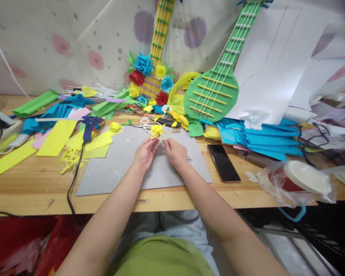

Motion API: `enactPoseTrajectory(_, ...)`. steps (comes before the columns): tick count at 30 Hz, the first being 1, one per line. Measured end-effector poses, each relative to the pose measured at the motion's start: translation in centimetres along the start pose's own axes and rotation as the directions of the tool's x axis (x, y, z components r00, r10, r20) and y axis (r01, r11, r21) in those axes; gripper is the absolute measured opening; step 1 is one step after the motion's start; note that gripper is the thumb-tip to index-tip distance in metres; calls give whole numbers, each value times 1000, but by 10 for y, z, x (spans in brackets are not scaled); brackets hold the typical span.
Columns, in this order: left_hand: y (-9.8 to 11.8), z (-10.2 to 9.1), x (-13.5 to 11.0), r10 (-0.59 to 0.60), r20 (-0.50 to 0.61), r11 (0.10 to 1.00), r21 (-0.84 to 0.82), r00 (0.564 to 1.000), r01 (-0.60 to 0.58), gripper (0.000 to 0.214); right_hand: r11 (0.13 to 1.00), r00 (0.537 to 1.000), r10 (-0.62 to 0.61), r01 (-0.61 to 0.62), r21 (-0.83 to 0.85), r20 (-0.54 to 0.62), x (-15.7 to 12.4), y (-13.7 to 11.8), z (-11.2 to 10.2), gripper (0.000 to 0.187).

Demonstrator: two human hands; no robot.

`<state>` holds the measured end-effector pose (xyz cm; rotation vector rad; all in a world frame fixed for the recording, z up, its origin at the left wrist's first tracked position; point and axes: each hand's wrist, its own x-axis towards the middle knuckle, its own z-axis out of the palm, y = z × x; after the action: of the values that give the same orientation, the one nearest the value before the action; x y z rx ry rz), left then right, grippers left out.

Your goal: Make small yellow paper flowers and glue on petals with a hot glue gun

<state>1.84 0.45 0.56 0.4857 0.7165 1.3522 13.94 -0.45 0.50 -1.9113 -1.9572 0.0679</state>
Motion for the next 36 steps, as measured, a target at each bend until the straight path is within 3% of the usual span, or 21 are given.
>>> enactPoseTrajectory(5,-1,-1,0,43,-6,996,73,999,-42,16,999,1000,-19,19,33,10,0,3,-1,35)
enactPoseTrajectory(12,1,0,-3,30,17,997,78,999,-31,15,994,998,-68,68,81,0,0,6,-2,34)
enactPoseTrajectory(19,0,-1,-2,60,60,997,44,996,-63,14,997,999,-43,42,58,4,0,5,-3,37)
enactPoseTrajectory(29,-4,-3,0,96,-55,991,96,994,-90,14,992,986,-113,106,66,121,0,3,-3,39)
enactPoseTrajectory(36,-1,0,-1,107,-172,994,50,979,-99,6,982,973,-190,187,34,129,-3,0,-4,37)
